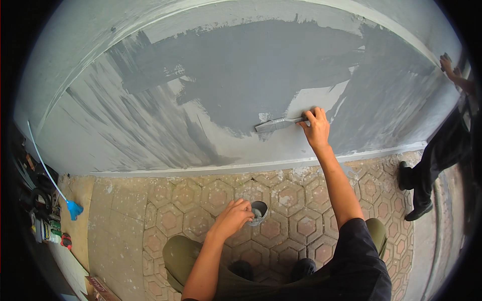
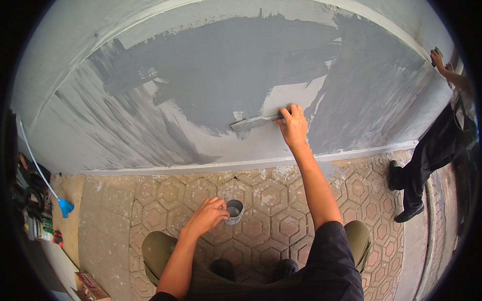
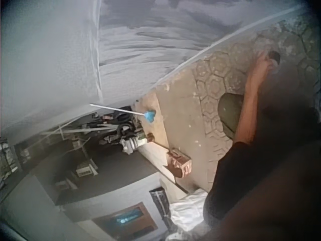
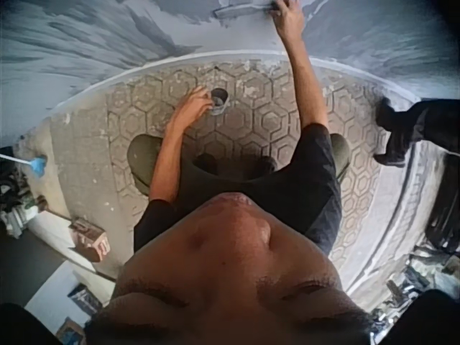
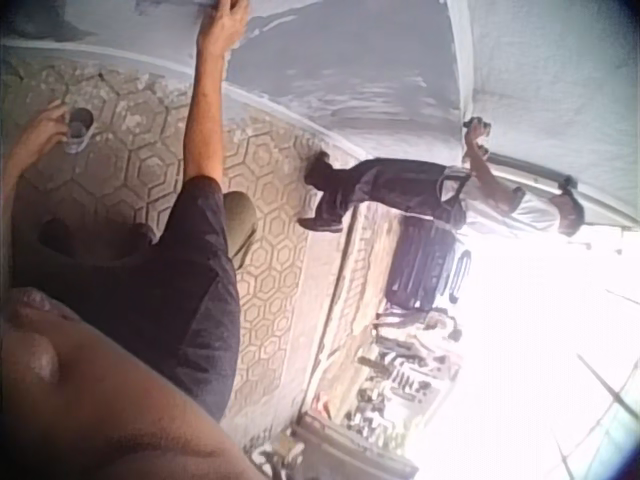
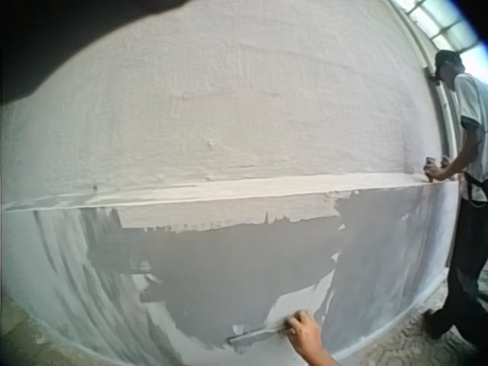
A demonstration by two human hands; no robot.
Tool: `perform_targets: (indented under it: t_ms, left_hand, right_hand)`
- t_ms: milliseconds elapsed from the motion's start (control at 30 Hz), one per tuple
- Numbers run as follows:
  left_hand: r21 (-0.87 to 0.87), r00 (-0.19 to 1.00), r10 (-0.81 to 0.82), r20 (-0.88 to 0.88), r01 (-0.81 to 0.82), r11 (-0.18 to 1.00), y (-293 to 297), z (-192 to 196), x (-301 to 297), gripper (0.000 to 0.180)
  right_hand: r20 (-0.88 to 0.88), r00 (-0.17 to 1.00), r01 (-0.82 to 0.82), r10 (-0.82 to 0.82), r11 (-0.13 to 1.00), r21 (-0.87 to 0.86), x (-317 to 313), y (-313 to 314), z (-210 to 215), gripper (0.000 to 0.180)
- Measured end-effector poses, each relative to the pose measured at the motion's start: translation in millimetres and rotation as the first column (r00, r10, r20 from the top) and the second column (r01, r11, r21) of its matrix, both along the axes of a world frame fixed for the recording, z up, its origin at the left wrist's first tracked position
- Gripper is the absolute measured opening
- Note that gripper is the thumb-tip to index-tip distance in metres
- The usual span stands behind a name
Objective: The person paints a wall with gray paint using a brush, dipping the brush into a small paint container.
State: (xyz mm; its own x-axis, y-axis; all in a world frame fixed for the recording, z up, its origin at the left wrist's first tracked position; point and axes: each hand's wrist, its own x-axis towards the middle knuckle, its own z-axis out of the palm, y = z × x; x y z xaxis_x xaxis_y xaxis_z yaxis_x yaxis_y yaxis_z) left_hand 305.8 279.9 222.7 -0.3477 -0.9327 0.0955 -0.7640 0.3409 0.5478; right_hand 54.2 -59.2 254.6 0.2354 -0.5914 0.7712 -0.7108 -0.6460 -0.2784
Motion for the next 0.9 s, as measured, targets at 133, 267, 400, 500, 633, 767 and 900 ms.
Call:
perform_targets:
  t_ms: [133, 267, 400, 500, 633, 767, 900]
  left_hand:
    - [-0.044, 1.0, 0.005, 0.009, -0.004, 0.999, 2.8, 0.4, -0.5, 0.007]
    - [-0.046, 1.0, 0.018, -0.007, -0.018, 0.999, 4.9, 1.0, -0.2, 0.007]
    - [-0.037, 1.0, 0.013, -0.008, -0.014, 0.999, 5.2, 1.4, 1.1, 0.007]
    - [-0.009, 1.0, 0.025, -0.007, -0.025, 1.0, 5.7, 2.1, 2.2, 0.003]
    - [-0.015, 0.999, 0.03, -0.037, -0.03, 0.999, 4.6, 2.1, 3.4, 0.004]
    - [-0.002, 1.0, 0.009, -0.013, -0.009, 1.0, 2.1, 0.7, 6.6, 0.008]
    - [0.017, 1.0, 0.003, -0.009, -0.003, 1.0, 1.7, -1.1, 9.5, 0.008]
  right_hand:
    - [-0.096, 0.994, 0.038, -0.058, 0.979, -0.199, -1.8, 3.0, -3.0, 0.047]
    - [-0.127, 0.992, -0.013, -0.008, 0.986, -0.165, -5.3, 3.0, -0.1, 0.047]
    - [-0.128, 0.991, -0.049, 0.028, 0.984, -0.169, -7.7, 3.6, 9.3, 0.048]
    - [-0.202, 0.978, -0.085, 0.052, 0.984, -0.157, -6.7, 11.1, 16.7, 0.043]
    - [-0.456, 0.874, -0.128, 0.165, 0.985, 0.113, -5.6, 34.5, 26.9, 0.039]
    - [-0.214, 0.958, -0.156, 0.191, 0.973, 0.171, -21.4, 56.9, 46.2, 0.033]
    - [0.24, 0.961, -0.23, 0.14, 0.883, 0.409, -53.1, 56.5, 51.2, 0.02]
